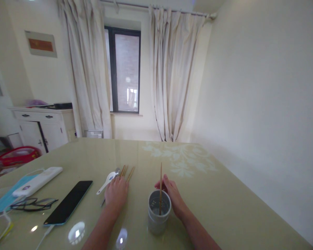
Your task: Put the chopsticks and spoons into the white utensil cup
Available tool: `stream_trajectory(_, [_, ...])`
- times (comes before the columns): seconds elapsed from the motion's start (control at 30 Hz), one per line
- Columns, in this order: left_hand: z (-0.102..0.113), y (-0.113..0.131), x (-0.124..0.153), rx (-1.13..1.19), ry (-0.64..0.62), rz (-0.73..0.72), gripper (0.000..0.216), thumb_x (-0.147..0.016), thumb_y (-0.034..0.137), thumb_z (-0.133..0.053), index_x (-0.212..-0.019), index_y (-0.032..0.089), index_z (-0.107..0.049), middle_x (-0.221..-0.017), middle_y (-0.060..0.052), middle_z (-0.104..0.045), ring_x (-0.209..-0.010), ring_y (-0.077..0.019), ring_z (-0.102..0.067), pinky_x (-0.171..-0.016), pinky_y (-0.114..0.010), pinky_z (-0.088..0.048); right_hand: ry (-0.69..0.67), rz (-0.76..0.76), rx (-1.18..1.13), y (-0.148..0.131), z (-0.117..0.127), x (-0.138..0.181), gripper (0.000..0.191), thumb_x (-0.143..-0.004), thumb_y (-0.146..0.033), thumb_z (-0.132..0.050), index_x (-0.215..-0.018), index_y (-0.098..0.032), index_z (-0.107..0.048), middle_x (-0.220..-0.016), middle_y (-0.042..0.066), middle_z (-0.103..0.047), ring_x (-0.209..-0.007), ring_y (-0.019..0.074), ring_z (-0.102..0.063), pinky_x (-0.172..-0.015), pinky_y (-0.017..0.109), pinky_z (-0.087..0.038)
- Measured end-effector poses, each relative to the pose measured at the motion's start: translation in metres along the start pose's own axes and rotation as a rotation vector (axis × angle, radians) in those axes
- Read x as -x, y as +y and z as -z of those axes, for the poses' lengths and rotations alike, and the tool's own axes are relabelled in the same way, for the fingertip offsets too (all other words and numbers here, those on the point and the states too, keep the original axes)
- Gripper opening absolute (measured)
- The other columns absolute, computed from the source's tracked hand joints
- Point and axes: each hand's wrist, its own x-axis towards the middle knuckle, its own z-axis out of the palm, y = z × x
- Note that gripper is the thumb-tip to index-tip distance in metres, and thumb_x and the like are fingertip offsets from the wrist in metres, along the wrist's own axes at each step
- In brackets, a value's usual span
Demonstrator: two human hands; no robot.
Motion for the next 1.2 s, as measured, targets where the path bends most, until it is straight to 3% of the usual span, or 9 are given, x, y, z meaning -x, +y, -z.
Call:
stream_trajectory(0.3, [0.01, 0.022, 0.007, 0.082, -0.074, -0.103, 0.031, -0.104, 0.021, -0.047, -0.103, 0.015, -0.077, -0.113, -0.018, -0.078, -0.115, -0.034, -0.071, -0.096, -0.041, -0.052, 0.032, -0.006, 0.022, 0.004, -0.001, -0.002, 0.074, -0.078, -0.089, -0.068, -0.082, -0.017, -0.082, -0.077, 0.007, -0.073, -0.073, 0.0226, -0.068, -0.071, 0.034, -0.054])
stream_trajectory(0.5, [0.008, 0.055, 0.011, 0.676, -0.149, -0.277, 0.026, -0.104, 0.034, -0.052, -0.095, 0.018, -0.07, -0.099, -0.01, -0.078, -0.096, -0.0255, -0.071, -0.084, -0.034, -0.049, 0.028, 0.004, 0.015, 0.004, -0.004, -0.004, 0.071, -0.07, -0.08, -0.083, -0.1, -0.016, -0.084, -0.085, 0.007, -0.077, -0.076, 0.0226, -0.069, -0.068, 0.032, -0.053])
stream_trajectory(0.6, [0.005, 0.064, 0.015, 0.877, -0.117, -0.336, 0.024, -0.102, 0.036, -0.054, -0.092, 0.02, -0.069, -0.096, -0.008, -0.077, -0.092, -0.0248, -0.069, -0.082, -0.033, -0.049, -0.014, 0.034, -0.03, 0.0, -0.006, -0.003, 0.061, -0.074, -0.073, -0.085, -0.095, -0.016, -0.082, -0.083, 0.007, -0.077, -0.077, 0.0236, -0.072, -0.07, 0.032, -0.054])
stream_trajectory(0.67, [0.005, 0.061, 0.014, 0.919, -0.085, -0.345, 0.027, -0.103, 0.038, -0.052, -0.092, 0.021, -0.07, -0.095, -0.008, -0.077, -0.092, -0.025, -0.07, -0.082, -0.034, -0.05, 0.031, 0.103, -0.044, -0.006, -0.002, -0.004, 0.056, -0.077, -0.072, -0.084, -0.089, -0.017, -0.08, -0.084, 0.008, -0.078, -0.08, 0.0246, -0.073, -0.071, 0.033, -0.056])
stream_trajectory(0.77, [0.005, 0.043, 0.006, 0.793, 0.023, -0.261, 0.03, -0.106, 0.036, -0.046, -0.096, 0.021, -0.07, -0.097, -0.009, -0.077, -0.095, -0.026, -0.071, -0.086, -0.035, -0.051, 0.299, 0.27, -0.14, -0.021, 0.019, -0.009, 0.056, -0.077, -0.072, -0.084, -0.092, -0.019, -0.078, -0.089, 0.008, -0.078, -0.081, 0.0226, -0.072, -0.07, 0.032, -0.057])
stream_trajectory(0.83, [0.003, 0.026, 0.0, 0.567, 0.108, -0.154, 0.026, -0.105, 0.028, -0.046, -0.1, 0.02, -0.07, -0.102, -0.011, -0.077, -0.1, -0.0279, -0.071, -0.091, -0.038, -0.051, 0.5, 0.395, -0.248, -0.034, 0.039, -0.012, 0.054, -0.077, -0.069, -0.086, -0.096, -0.02, -0.078, -0.087, 0.004, -0.077, -0.076, 0.0178, -0.069, -0.07, 0.029, -0.056])
stream_trajectory(0.9, [-0.001, 0.01, -0.003, 0.305, 0.147, -0.06, 0.023, -0.103, 0.024, -0.049, -0.105, 0.019, -0.071, -0.108, -0.013, -0.077, -0.108, -0.0309, -0.07, -0.093, -0.04, -0.051, 0.579, 0.474, -0.347, -0.046, 0.057, -0.011, 0.052, -0.076, -0.066, -0.088, -0.1, -0.021, -0.079, -0.082, 0.002, -0.075, -0.072, 0.0144, -0.065, -0.071, 0.027, -0.055])
stream_trajectory(1.03, [-0.009, -0.005, -0.003, 0.012, 0.092, 0.006, 0.022, -0.102, 0.03, -0.054, -0.11, 0.02, -0.073, -0.12, -0.015, -0.075, -0.117, -0.0342, -0.068, -0.089, -0.04, -0.052, 0.415, 0.431, -0.32, -0.058, 0.063, -0.004, 0.05, -0.076, -0.06, -0.092, -0.103, -0.019, -0.084, -0.075, 0.001, -0.072, -0.066, 0.0134, -0.061, -0.063, 0.025, -0.052])
stream_trajectory(1.2, [-0.009, -0.004, 0.0, 0.03, 0.023, 0.007, 0.026, -0.103, 0.027, -0.05, -0.101, 0.017, -0.075, -0.114, -0.017, -0.076, -0.114, -0.0336, -0.07, -0.091, -0.041, -0.052, 0.175, 0.318, -0.092, -0.055, 0.036, 0.005, 0.051, -0.082, -0.063, -0.086, -0.106, -0.018, -0.087, -0.072, 0.003, -0.073, -0.061, 0.0147, -0.06, -0.06, 0.028, -0.05])
